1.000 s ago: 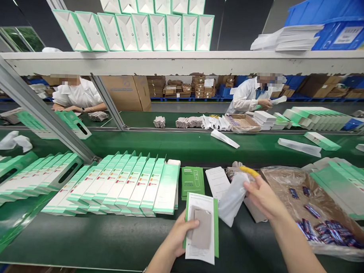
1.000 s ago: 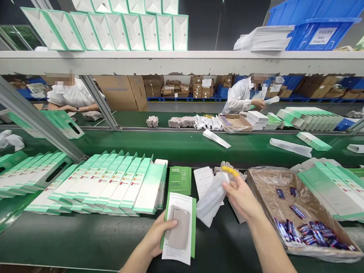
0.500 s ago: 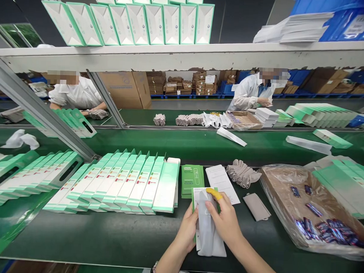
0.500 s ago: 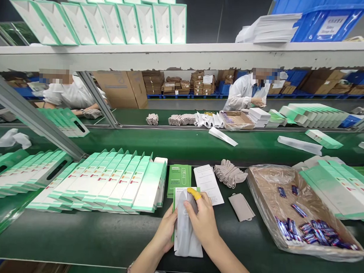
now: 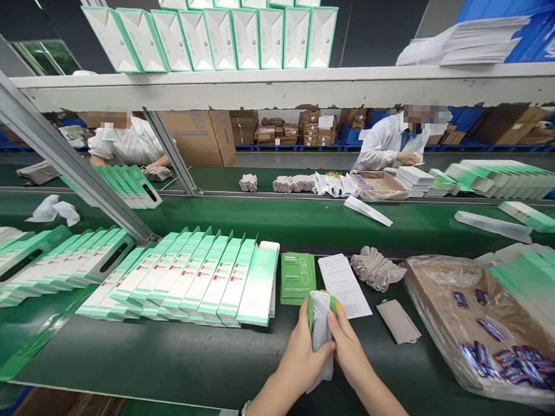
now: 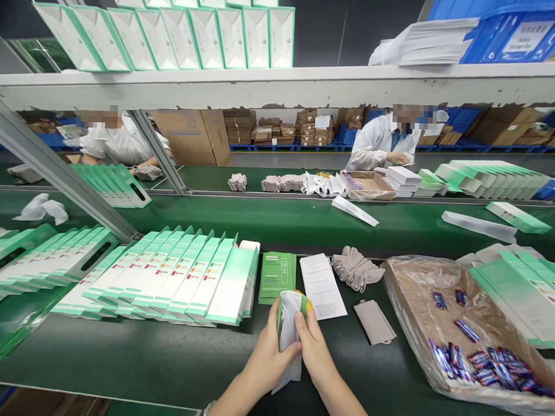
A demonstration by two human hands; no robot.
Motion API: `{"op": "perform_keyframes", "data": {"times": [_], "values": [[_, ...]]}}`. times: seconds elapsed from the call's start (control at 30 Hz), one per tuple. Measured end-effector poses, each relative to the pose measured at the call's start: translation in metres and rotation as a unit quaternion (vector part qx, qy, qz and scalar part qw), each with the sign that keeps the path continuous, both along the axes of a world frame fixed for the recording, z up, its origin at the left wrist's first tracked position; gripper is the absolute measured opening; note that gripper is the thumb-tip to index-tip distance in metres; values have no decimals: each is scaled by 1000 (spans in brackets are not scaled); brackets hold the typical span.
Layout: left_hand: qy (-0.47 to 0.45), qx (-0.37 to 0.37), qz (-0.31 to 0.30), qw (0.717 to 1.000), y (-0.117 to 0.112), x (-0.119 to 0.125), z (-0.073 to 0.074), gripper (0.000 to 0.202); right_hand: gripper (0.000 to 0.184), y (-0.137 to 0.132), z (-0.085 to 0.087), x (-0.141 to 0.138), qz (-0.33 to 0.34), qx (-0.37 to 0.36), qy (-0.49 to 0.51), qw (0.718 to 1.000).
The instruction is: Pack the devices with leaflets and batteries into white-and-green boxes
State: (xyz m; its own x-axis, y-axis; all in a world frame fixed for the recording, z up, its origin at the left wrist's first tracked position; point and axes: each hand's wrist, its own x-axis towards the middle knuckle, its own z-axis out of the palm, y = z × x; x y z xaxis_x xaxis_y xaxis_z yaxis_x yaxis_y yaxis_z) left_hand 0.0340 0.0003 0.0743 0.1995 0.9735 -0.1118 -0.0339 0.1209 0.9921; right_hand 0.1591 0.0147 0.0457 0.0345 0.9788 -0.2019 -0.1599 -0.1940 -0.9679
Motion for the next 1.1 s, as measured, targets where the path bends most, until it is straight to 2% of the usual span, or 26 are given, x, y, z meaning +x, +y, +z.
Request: {"op": "perform_keyframes", "data": {"times": [0.13, 0.23, 0.37, 0.47, 0.53, 0.57, 0.6, 0.63, 0.7, 0.77, 0.8, 0.87, 0.93, 1.0, 1.1], "values": [[74, 36, 3, 997, -3, -1, 1, 75, 75, -5, 5, -5, 10, 19, 28, 999], [65, 51, -12, 996, -2, 1, 12, 75, 69, -5, 13, -6, -4, 6, 28, 1000], [80, 7, -53, 995, -4, -6, 28, 89, 66, -4, 26, -5, 8, -27, 109, 994], [123, 52, -115, 984, -13, -30, 43, 101, 65, -3, 37, 1, -14, -29, 145, 989], [166, 119, -147, 968, -19, -60, 58, 82, 61, 0, 45, 8, -46, -27, 150, 987], [196, 153, -129, 960, -19, -81, 67, 63, 60, 1, 48, 12, -61, -31, 150, 986], [239, 175, -71, 953, -16, -105, 76, 42, 59, 3, 50, 15, -71, -40, 147, 986], [288, 209, 30, 934, -10, -132, 85, 32, 59, 4, 52, 19, -76, -53, 145, 985], [421, 225, 206, 854, 12, -192, 101, 34, 63, 4, 50, 24, -72, -76, 151, 983], [547, 154, 280, 773, 42, -252, 113, 48, 70, 2, 43, 25, -57, -97, 170, 979], [599, 86, 274, 748, 57, -279, 116, 58, 74, 0, 38, 24, -51, -108, 182, 976], [612, 30, 260, 746, 83, -321, 118, 69, 81, -5, 30, 20, -44, -126, 205, 970], [611, -9, 232, 757, 100, -345, 114, 73, 83, -9, 23, 16, -43, -134, 222, 965], [603, -34, 206, 770, 108, -355, 108, 70, 82, -12, 19, 13, -41, -130, 233, 963], [588, -48, 186, 786, 110, -356, 102, 69, 84, -12, 16, 11, -38, -132, 239, 961]]}}
